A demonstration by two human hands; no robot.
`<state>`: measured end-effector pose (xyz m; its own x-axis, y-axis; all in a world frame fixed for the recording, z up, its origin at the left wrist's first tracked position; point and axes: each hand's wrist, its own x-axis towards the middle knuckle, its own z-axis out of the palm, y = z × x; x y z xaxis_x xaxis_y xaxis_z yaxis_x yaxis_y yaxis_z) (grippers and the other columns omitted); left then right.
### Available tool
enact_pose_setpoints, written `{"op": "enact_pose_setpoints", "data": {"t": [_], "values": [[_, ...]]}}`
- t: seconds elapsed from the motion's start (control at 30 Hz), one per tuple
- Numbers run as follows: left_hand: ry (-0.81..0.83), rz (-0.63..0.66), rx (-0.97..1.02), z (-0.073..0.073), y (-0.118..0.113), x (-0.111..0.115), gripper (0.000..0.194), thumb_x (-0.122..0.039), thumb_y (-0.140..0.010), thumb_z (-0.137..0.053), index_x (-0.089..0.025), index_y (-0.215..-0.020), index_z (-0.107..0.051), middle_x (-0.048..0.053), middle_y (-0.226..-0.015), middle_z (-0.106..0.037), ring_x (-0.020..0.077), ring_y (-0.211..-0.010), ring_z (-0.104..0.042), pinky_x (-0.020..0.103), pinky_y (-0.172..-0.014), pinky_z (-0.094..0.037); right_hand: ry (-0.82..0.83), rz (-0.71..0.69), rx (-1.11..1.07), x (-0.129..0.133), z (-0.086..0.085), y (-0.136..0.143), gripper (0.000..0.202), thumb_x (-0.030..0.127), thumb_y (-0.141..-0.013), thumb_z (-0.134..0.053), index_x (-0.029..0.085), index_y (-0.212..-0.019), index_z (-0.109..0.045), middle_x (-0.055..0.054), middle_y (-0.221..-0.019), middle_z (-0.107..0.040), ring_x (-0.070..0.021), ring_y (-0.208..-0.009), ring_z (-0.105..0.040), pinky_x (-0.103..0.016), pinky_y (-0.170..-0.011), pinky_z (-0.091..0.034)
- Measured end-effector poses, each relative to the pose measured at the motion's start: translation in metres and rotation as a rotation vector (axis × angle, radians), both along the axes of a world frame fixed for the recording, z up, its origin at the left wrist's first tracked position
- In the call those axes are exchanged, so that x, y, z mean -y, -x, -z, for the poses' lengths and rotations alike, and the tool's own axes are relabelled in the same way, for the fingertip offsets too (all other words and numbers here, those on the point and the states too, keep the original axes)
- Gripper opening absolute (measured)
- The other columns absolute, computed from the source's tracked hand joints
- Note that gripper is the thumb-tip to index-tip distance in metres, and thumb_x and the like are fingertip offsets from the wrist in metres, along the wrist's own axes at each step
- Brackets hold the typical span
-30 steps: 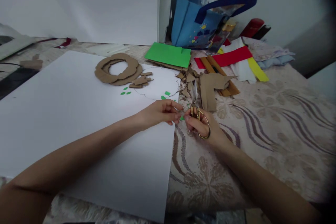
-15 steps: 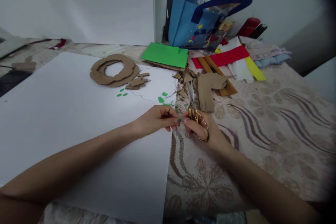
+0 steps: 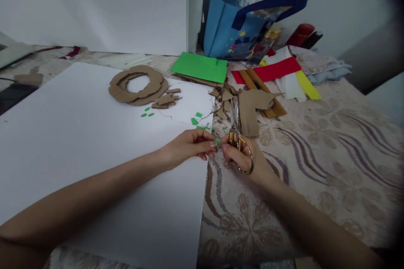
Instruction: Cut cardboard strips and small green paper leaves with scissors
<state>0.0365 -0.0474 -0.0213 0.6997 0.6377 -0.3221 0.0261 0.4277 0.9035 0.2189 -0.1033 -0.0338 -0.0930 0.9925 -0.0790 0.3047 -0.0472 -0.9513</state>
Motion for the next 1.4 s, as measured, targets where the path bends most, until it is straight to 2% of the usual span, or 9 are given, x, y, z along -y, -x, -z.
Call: {"op": "enact_pose_setpoints", "data": {"t": [0.17, 0.27, 0.4, 0.47, 0.73, 0.9, 1.1, 1.3, 1.4], "values": [[0.003, -0.004, 0.002, 0.003, -0.001, 0.002, 0.018, -0.026, -0.075, -0.069, -0.012, -0.079, -0.058, 0.002, -0.069, -0.062, 0.008, -0.063, -0.055, 0.022, -0.06, -0.042, -0.002, -0.011, -0.012, 0.001, -0.001, 0.002, 0.013, 0.03, -0.083, -0.054, 0.019, -0.076, -0.054, 0.004, -0.056, -0.05, -0.0111, -0.049, -0.045, -0.024, -0.047, -0.035], [0.013, -0.023, 0.021, 0.002, -0.001, 0.002, 0.016, -0.024, -0.076, -0.067, -0.012, -0.079, -0.057, 0.002, -0.069, -0.062, 0.008, -0.063, -0.056, 0.022, -0.06, -0.041, 0.018, 0.003, -0.082, 0.002, -0.004, 0.005, 0.021, 0.037, -0.085, -0.053, 0.019, -0.076, -0.053, 0.004, -0.054, -0.048, -0.0107, -0.048, -0.044, -0.023, -0.047, -0.034], [0.036, -0.144, 0.075, -0.002, -0.001, 0.002, 0.013, -0.022, -0.078, -0.065, -0.013, -0.079, -0.056, 0.001, -0.071, -0.062, 0.0085, -0.067, -0.057, 0.024, -0.066, -0.043, 0.068, 0.01, -0.16, 0.006, -0.005, 0.006, 0.041, 0.054, -0.09, -0.038, 0.019, -0.076, -0.054, 0.003, -0.053, -0.047, -0.0116, -0.048, -0.043, -0.024, -0.047, -0.032], [0.053, -0.208, 0.098, -0.003, -0.001, 0.002, 0.012, -0.021, -0.078, -0.065, -0.013, -0.079, -0.056, 0.002, -0.074, -0.063, 0.0094, -0.07, -0.059, 0.025, -0.069, -0.044, 0.091, -0.015, -0.129, 0.008, -0.007, 0.007, 0.045, 0.058, -0.089, -0.037, 0.019, -0.073, -0.053, 0.003, -0.054, -0.047, -0.0115, -0.049, -0.042, -0.025, -0.048, -0.031], [0.072, -0.343, 0.175, -0.003, -0.001, -0.002, 0.013, -0.02, -0.077, -0.066, -0.013, -0.079, -0.055, 0.002, -0.08, -0.063, 0.0111, -0.078, -0.06, 0.025, -0.07, -0.044, 0.146, -0.101, 0.017, 0.016, -0.01, 0.011, 0.043, 0.055, -0.09, -0.039, 0.02, -0.064, -0.036, 0.005, -0.054, -0.039, -0.0107, -0.051, -0.039, -0.024, -0.049, -0.03], [0.086, -0.381, 0.199, -0.006, -0.002, -0.001, 0.013, -0.019, -0.077, -0.066, -0.013, -0.078, -0.055, 0.002, -0.075, -0.062, 0.0099, -0.074, -0.058, 0.024, -0.07, -0.043, 0.128, -0.114, 0.063, 0.016, -0.012, 0.014, 0.043, 0.055, -0.088, -0.042, 0.021, -0.063, -0.035, 0.005, -0.053, -0.038, -0.0105, -0.049, -0.039, -0.024, -0.048, -0.029], [0.114, -0.393, 0.238, -0.006, -0.003, 0.0, 0.012, -0.018, -0.077, -0.067, -0.012, -0.076, -0.057, 0.002, -0.073, -0.062, 0.0094, -0.071, -0.058, 0.024, -0.07, -0.043, 0.12, -0.108, 0.106, 0.015, -0.012, 0.017, 0.044, 0.057, -0.087, -0.041, 0.02, -0.064, -0.039, 0.005, -0.053, -0.037, -0.0105, -0.049, -0.038, -0.025, -0.047, -0.028], [0.138, -0.411, 0.263, -0.006, -0.004, 0.002, 0.01, -0.016, -0.077, -0.066, -0.012, -0.075, -0.058, 0.002, -0.072, -0.063, 0.009, -0.07, -0.058, 0.024, -0.071, -0.044, 0.113, -0.101, 0.114, 0.016, -0.013, 0.018, 0.047, 0.06, -0.088, -0.037, 0.021, -0.061, -0.036, 0.005, -0.052, -0.037, -0.0103, -0.048, -0.036, -0.025, -0.047, -0.027], [0.146, -0.42, 0.265, -0.007, -0.005, 0.001, 0.009, -0.015, -0.078, -0.065, -0.012, -0.075, -0.058, 0.002, -0.072, -0.063, 0.0087, -0.07, -0.059, 0.023, -0.071, -0.044, 0.135, -0.103, 0.098, 0.017, -0.013, 0.018, 0.046, 0.059, -0.087, -0.041, 0.021, -0.062, -0.037, 0.005, -0.051, -0.036, -0.0103, -0.048, -0.036, -0.025, -0.046, -0.026]]}}
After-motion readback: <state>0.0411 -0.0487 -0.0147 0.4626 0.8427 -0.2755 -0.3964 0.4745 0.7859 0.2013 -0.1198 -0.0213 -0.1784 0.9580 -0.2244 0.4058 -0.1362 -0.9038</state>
